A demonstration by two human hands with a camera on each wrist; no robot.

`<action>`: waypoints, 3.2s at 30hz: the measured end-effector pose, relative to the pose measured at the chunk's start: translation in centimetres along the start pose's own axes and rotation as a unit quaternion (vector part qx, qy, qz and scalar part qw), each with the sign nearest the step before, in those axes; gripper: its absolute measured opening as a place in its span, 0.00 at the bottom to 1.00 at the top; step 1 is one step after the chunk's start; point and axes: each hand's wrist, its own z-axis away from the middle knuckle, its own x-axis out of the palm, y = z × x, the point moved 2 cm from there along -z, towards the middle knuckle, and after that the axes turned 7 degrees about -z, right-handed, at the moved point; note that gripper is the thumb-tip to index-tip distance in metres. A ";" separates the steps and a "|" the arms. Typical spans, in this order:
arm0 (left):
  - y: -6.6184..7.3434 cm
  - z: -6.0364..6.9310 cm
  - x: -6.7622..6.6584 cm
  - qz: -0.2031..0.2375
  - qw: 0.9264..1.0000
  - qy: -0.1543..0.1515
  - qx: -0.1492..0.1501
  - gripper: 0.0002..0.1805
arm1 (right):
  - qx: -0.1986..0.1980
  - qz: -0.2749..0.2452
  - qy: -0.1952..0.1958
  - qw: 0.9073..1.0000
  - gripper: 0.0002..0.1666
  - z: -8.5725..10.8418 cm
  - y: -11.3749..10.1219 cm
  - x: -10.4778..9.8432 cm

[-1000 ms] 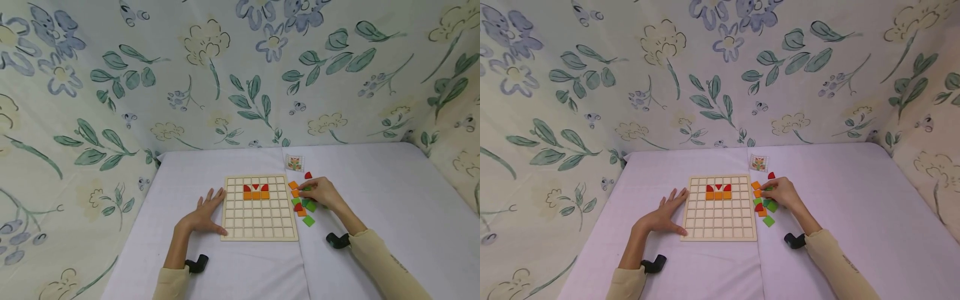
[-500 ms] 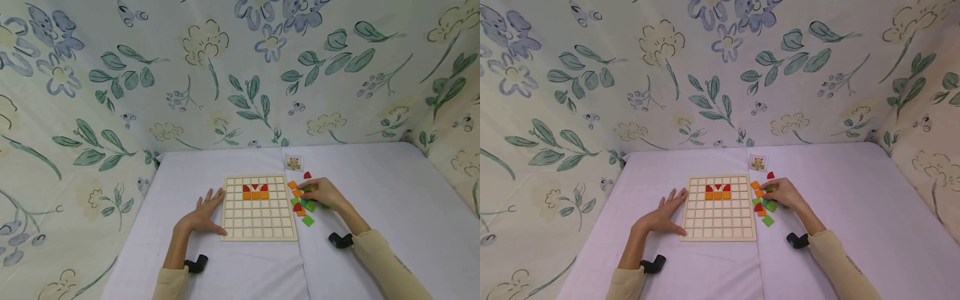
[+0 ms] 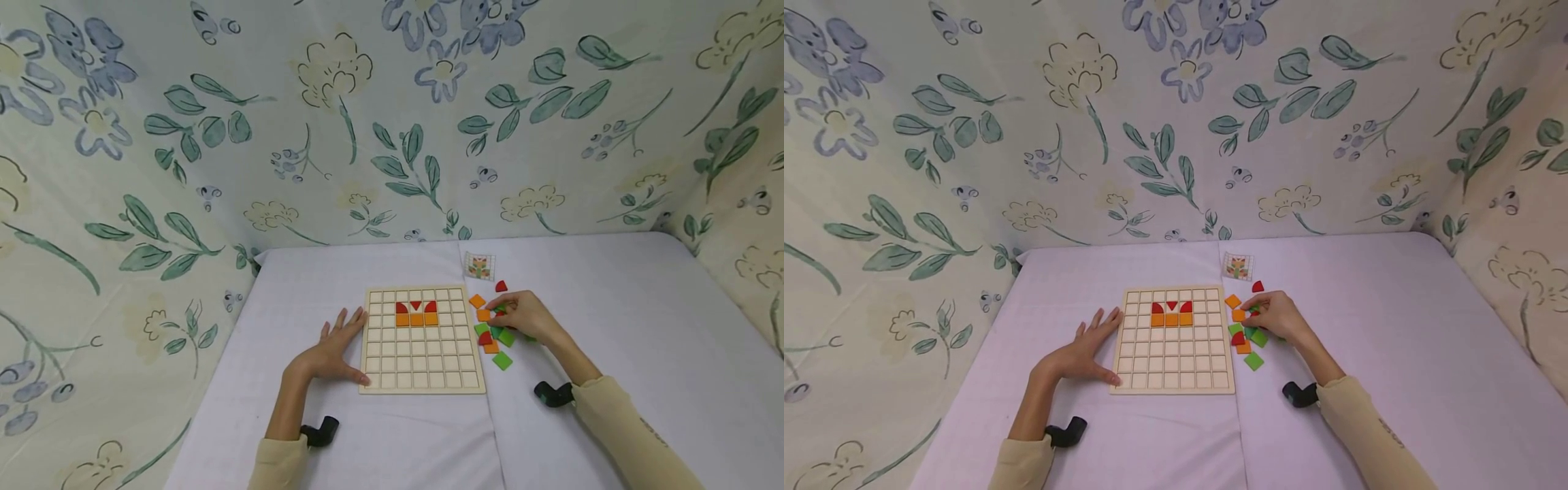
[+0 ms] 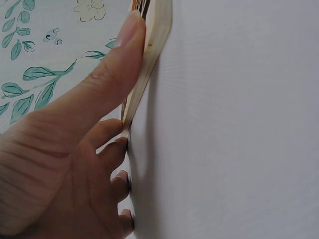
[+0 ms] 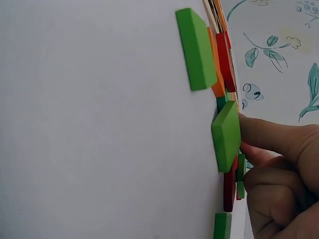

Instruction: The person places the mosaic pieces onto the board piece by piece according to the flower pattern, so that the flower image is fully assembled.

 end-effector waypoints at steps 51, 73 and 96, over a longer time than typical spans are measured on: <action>0.2 0.0 -0.4 0.002 1.000 0.007 -0.002 0.72 | -0.074 -0.030 -0.048 0.996 0.10 0.0 -7.4 10.0; 0.1 0.0 -0.3 0.005 1.000 0.001 -0.003 0.73 | -0.085 -0.015 -0.011 0.996 0.14 1.3 -6.7 6.0; 0.1 0.1 -0.1 0.004 1.000 -0.005 -0.003 0.74 | -0.016 0.036 0.062 0.997 0.21 0.9 -0.2 -0.7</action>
